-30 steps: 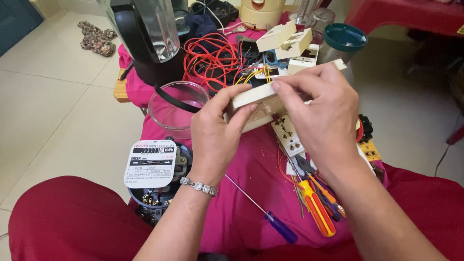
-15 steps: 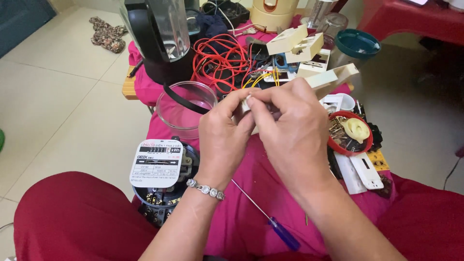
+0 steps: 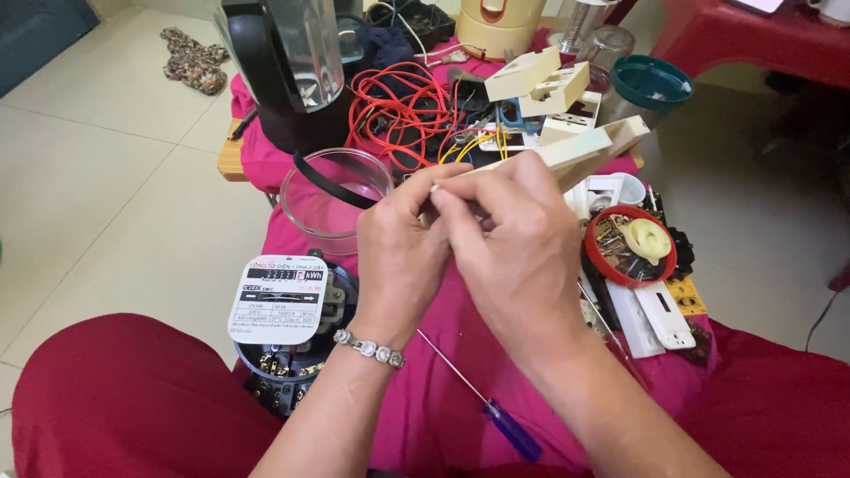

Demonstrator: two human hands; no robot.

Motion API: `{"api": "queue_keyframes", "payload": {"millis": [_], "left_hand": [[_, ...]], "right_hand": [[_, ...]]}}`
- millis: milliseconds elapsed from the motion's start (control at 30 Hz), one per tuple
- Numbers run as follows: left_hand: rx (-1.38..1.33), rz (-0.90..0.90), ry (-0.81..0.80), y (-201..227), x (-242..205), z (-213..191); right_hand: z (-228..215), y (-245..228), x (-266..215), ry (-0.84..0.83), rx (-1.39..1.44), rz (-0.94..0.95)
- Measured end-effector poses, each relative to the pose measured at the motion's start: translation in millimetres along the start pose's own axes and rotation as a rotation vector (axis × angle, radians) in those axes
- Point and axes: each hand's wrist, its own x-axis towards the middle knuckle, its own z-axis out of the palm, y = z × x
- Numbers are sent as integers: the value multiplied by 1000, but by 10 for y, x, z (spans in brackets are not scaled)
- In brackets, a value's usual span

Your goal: Disassembling and adjusting the plastic casing of an electronic device using a screwdriver and pliers.

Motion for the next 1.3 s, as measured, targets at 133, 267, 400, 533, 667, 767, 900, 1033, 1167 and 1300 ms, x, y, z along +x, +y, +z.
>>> {"api": "queue_keyframes", "payload": {"millis": [133,267,400,533,667,767,900,1033,1167,1300], "left_hand": [[22,8,-25,-19,25,10],[89,78,3,2,38,28],[105,73,11,-15,39,43],[68,23,-7,21,21,55],[82,24,-10,28,20,41],[115,58,-27,40,16,50],[142,36,-54,97,-20,47],[211,123,-104,196,-10,20],[415,333,-134,389,84,132],[480,343,-243,373,131,353]], "right_hand": [[-112,325,27,-23,-41,-34],[-280,752,108,73,-219,-16],[-191,633,69,82,-245,-21],[-59,188,10,27,-59,1],[-99,436,54,35,-71,1],[-286,1024,113,97,-278,-5],[-605,1549,136,158,-307,115],[-693,1515,26,216,-193,244],[-727,1649,-35,407,656,799],[-734,1810,-147,473,921,861]]}}
